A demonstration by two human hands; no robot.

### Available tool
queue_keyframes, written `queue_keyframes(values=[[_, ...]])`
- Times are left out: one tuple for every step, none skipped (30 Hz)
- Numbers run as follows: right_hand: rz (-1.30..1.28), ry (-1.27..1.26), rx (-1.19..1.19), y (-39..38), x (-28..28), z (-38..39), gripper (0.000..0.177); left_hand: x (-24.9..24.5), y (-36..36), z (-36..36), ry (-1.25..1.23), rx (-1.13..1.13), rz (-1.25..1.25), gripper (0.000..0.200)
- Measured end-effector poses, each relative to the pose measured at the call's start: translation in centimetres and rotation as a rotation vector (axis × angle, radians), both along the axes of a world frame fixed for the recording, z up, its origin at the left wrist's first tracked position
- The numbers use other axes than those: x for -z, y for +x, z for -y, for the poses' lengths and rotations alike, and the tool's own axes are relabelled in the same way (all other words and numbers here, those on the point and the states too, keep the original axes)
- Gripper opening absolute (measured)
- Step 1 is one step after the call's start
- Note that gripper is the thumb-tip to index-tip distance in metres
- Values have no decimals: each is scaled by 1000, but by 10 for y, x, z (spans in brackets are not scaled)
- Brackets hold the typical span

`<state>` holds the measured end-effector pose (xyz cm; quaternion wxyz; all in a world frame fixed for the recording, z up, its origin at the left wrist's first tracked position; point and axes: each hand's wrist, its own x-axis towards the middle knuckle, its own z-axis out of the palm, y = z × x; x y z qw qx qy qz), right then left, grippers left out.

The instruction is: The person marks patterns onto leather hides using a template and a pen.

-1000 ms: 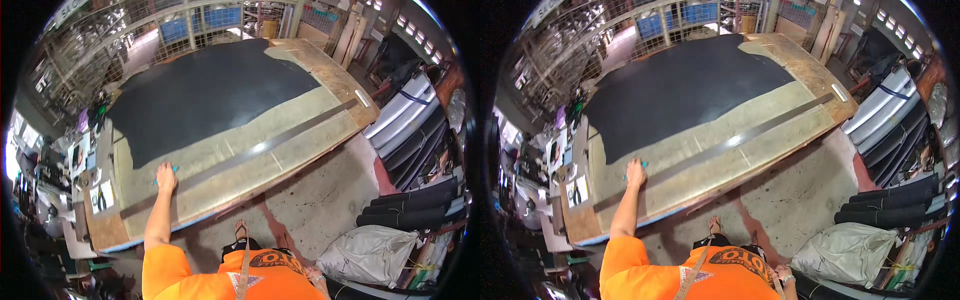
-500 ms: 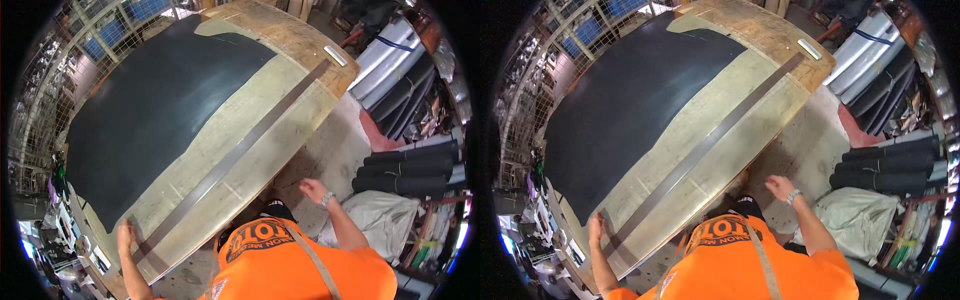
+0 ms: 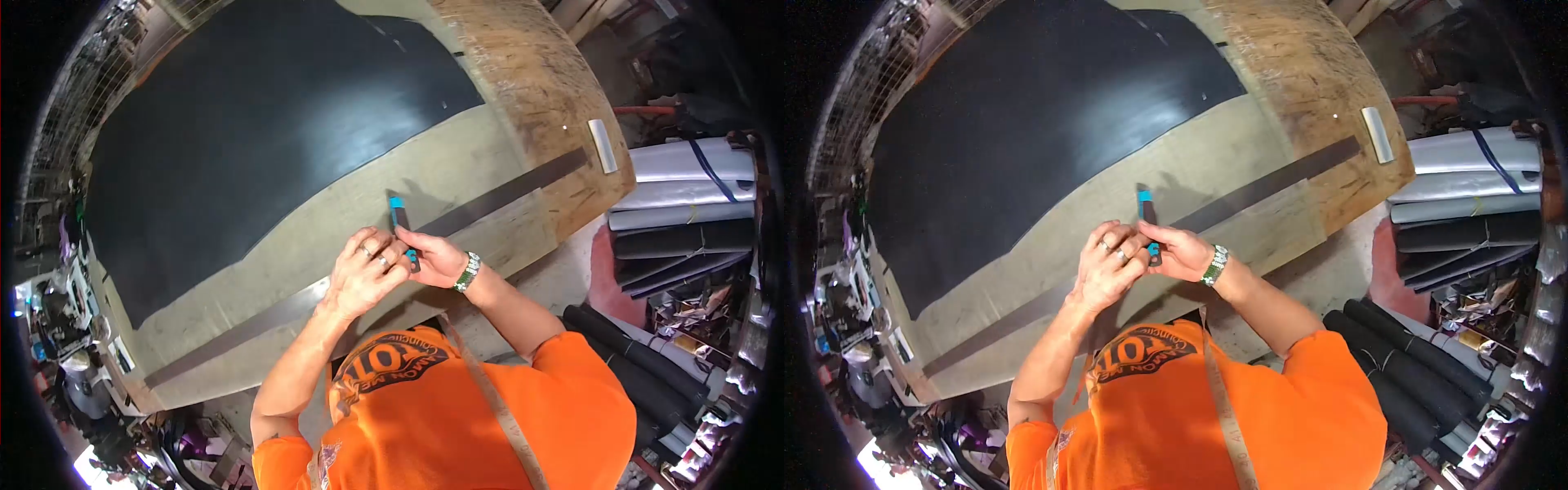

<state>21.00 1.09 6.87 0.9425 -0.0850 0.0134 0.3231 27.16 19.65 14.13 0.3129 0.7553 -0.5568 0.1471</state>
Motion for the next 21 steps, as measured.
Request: queue_keyframes(values=[[-72,-177,64,2,0,15,45,12,4,10,23,28,5,31],[-144,-344,122,5,-9,30,40,13,7,23,74,18,-33,33],[-107,-395,176,11,-9,50,39,12,8,36,132,2,-73,36],[-195,-509,239,23,-32,68,41,12,9,42,195,-20,-115,38],[-89,-638,205,36,-24,105,40,22,7,39,246,-67,-235,44],[-46,-1035,302,49,-9,147,38,31,9,34,225,-184,-373,43],[28,-1462,386,63,-3,188,35,38,10,21,207,-337,-503,41],[91,-2311,103,84,14,243,32,45,7,-4,190,-545,-620,40],[405,-2437,312,87,64,317,33,58,8,-32,147,-761,-689,43],[716,-2578,536,91,111,389,35,68,7,-65,138,-1003,-793,46],[1028,-3337,-132,97,194,505,40,79,7,-95,94,-1220,-893,48],[499,-2932,282,110,171,499,44,92,8,-123,27,-1407,-996,50],[205,-2973,220,110,155,482,45,112,5,-155,32,-1544,-885,55],[40,-3098,12,116,180,508,46,121,5,-182,37,-1659,-778,60],[-129,-3111,-44,121,162,488,49,115,9,-196,13,-1726,-777,62],[-256,-3063,-9,123,144,460,52,116,14,-208,-49,-1824,-828,62],[-399,-3010,25,128,121,430,55,122,20,-217,-62,-1865,-866,63],[-410,-3013,90,134,125,428,56,120,33,-218,-73,-1892,-903,64],[-440,-3015,171,135,127,425,57,117,46,-215,15,-1917,-918,60],[-492,-3016,260,130,126,423,58,107,57,-204,104,-1924,-930,55],[-419,-3045,272,127,130,428,58,140,62,-214,-167,-1898,-947,47]])
